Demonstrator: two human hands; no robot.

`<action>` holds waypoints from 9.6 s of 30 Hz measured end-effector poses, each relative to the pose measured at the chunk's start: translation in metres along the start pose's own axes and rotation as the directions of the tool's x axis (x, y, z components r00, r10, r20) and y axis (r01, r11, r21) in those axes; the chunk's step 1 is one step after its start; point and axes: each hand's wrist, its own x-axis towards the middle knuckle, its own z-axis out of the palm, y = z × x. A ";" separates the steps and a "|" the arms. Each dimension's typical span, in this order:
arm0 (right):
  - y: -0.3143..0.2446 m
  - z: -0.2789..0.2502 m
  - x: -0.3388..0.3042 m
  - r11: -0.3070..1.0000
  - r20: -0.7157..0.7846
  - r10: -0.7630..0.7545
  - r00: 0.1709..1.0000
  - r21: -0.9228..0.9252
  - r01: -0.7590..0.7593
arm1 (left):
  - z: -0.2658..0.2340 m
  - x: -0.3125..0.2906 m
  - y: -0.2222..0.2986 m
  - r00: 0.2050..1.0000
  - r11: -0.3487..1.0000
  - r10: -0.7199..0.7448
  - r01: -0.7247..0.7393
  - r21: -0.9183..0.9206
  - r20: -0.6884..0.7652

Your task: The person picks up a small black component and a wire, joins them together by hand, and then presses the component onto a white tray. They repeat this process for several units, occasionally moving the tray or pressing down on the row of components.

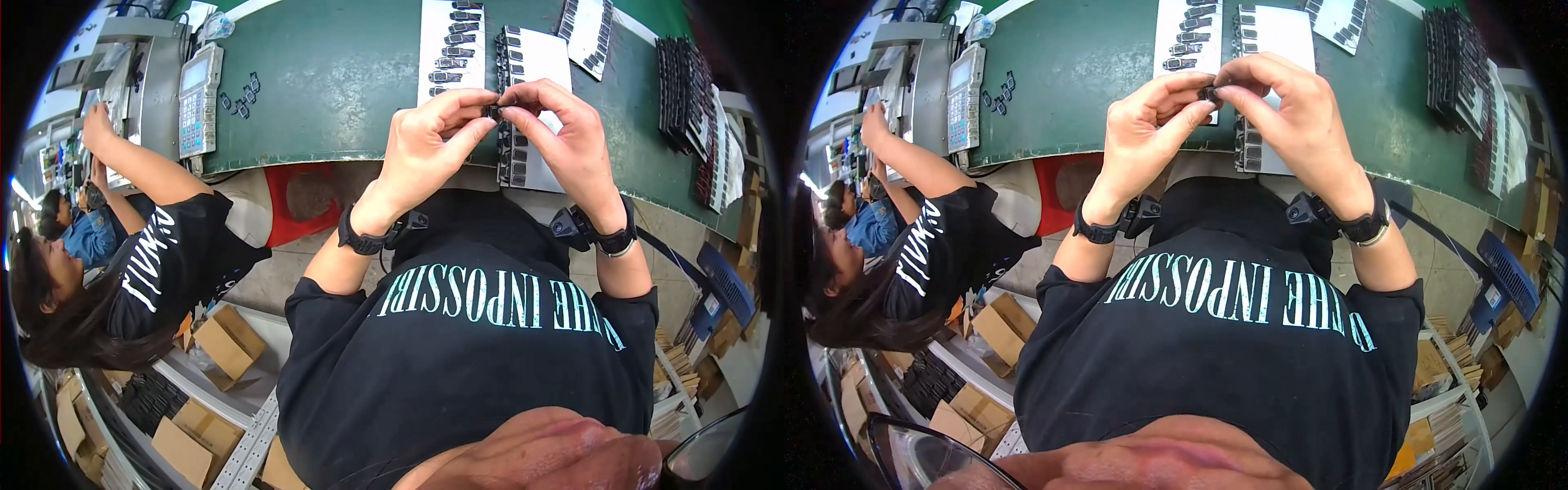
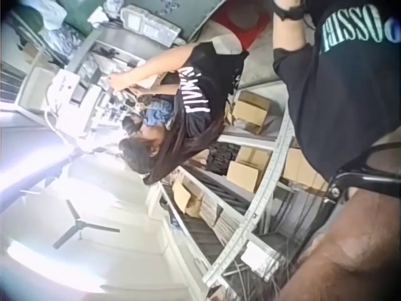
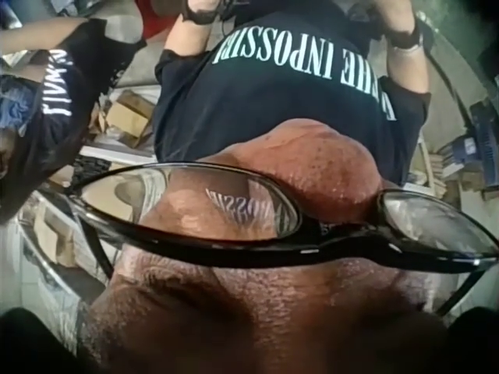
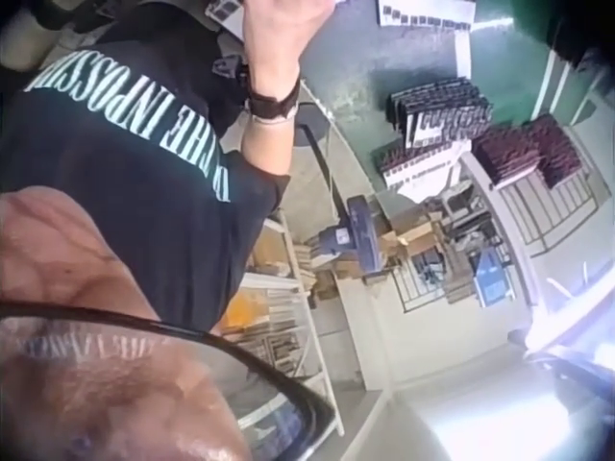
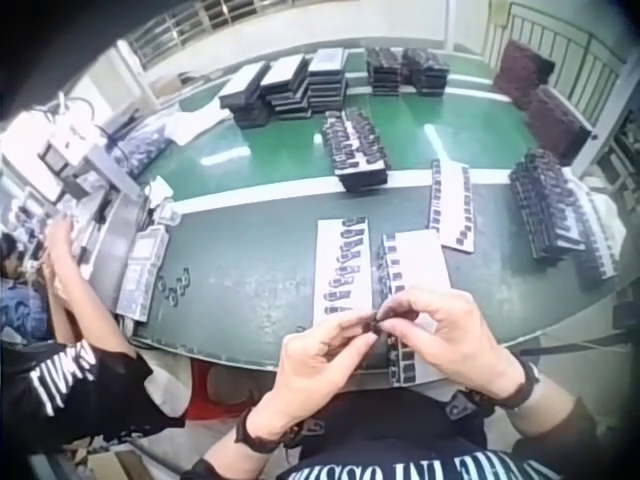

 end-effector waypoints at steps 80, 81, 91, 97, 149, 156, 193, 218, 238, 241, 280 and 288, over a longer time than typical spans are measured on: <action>0.000 0.052 0.019 0.683 0.432 -0.195 0.880 -0.584 0.438 | -0.088 0.044 -0.045 0.954 0.483 0.204 -0.292 0.825 0.218; 0.000 0.052 0.017 0.677 0.436 -0.192 0.879 -0.590 0.440 | -0.089 0.047 -0.045 0.952 0.480 0.211 -0.299 0.824 0.222; -0.002 0.042 0.010 0.661 0.426 -0.200 0.882 -0.606 0.443 | -0.074 0.058 -0.047 0.919 0.349 0.078 -0.388 0.853 0.386; -0.003 0.039 0.009 0.686 0.422 -0.205 0.883 -0.582 0.437 | -0.066 0.061 -0.043 0.905 0.324 0.084 -0.420 0.848 0.417; 0.000 0.038 -0.014 0.704 0.373 -0.214 0.903 -0.581 0.407 | -0.050 0.033 -0.024 0.902 0.512 0.063 -0.396 0.762 0.426; -0.003 0.038 -0.011 0.693 0.373 -0.220 0.901 -0.591 0.414 | -0.044 0.064 -0.041 0.908 0.473 0.076 -0.396 0.787 0.412; 0.070 -0.053 0.084 0.886 -0.067 -0.093 0.993 -0.460 0.052 | 0.001 -0.007 -0.005 0.743 0.403 0.497 -0.655 0.640 0.448; 0.064 -0.064 0.124 0.982 0.028 0.096 0.995 0.161 -0.099 | -0.199 0.123 -0.016 0.619 0.088 0.779 -0.265 0.960 0.100; 0.086 -0.031 0.164 0.901 0.169 -0.061 0.984 -0.416 0.127 | -0.073 0.056 -0.037 0.858 0.514 0.343 -0.513 0.688 0.383; 0.077 -0.030 0.160 0.932 0.175 0.011 0.985 -0.359 0.053 | -0.065 0.055 -0.039 0.853 0.524 0.373 -0.518 0.675 0.365; 0.111 -0.090 0.095 0.956 0.143 0.192 0.971 -0.251 -0.152 | -0.194 0.015 -0.033 0.868 -0.020 0.421 0.297 0.955 -0.261; 0.117 -0.094 0.089 0.984 0.033 0.122 0.992 -0.137 -0.117 | -0.098 0.064 0.007 0.901 -0.265 -0.036 -0.426 0.865 0.432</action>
